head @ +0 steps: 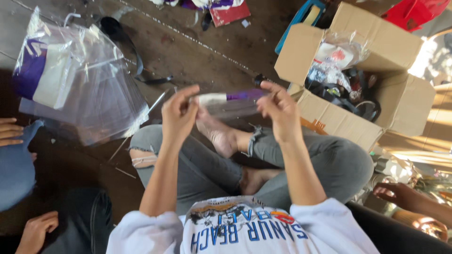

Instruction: The person sits on the floor and packs folded purple and white garments into clear plastic bags. They seal the bags using a handheld heat sealer and place the finished packages on the floor.

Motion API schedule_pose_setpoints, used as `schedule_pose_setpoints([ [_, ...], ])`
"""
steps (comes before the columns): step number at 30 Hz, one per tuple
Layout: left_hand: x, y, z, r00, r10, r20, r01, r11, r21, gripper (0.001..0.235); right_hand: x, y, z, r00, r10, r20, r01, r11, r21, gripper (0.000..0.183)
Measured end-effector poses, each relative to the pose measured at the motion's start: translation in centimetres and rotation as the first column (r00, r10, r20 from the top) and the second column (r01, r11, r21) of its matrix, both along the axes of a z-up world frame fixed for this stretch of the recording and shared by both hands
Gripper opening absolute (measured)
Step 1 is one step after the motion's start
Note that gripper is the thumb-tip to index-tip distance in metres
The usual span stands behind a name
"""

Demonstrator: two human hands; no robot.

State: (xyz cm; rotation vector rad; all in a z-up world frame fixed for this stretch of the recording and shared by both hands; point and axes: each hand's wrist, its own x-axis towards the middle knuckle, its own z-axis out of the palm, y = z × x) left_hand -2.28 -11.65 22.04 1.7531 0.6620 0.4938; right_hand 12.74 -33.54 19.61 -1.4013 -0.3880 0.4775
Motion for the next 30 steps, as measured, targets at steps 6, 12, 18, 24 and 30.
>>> schedule_pose_setpoints([
  [6,0.9,0.1,4.9,0.979,-0.035,0.200,0.004,0.988,0.155,0.033,0.3,0.3,5.5,0.982,-0.073,0.175,0.061,0.996,0.070,0.041],
  [12,0.5,0.7,-1.1,0.996,0.048,0.077,-0.044,0.998,-0.055,0.037,0.7,0.9,1.7,0.996,-0.084,0.021,0.082,0.994,0.070,0.041],
  [18,4.4,3.1,-2.6,0.966,0.132,0.223,-0.077,0.968,-0.240,0.036,4.1,5.2,0.9,0.988,-0.077,-0.134,0.096,0.985,0.142,0.034],
  [24,1.9,2.5,0.7,0.953,0.077,0.292,-0.015,0.978,-0.209,0.028,0.7,2.5,3.2,0.993,-0.041,0.112,0.016,0.976,0.217,0.029],
  [30,-3.3,2.5,-11.5,0.900,-0.166,-0.402,0.193,0.981,0.029,0.020,-6.8,-2.4,-10.1,0.922,-0.140,-0.361,0.083,0.982,-0.167,0.028],
])
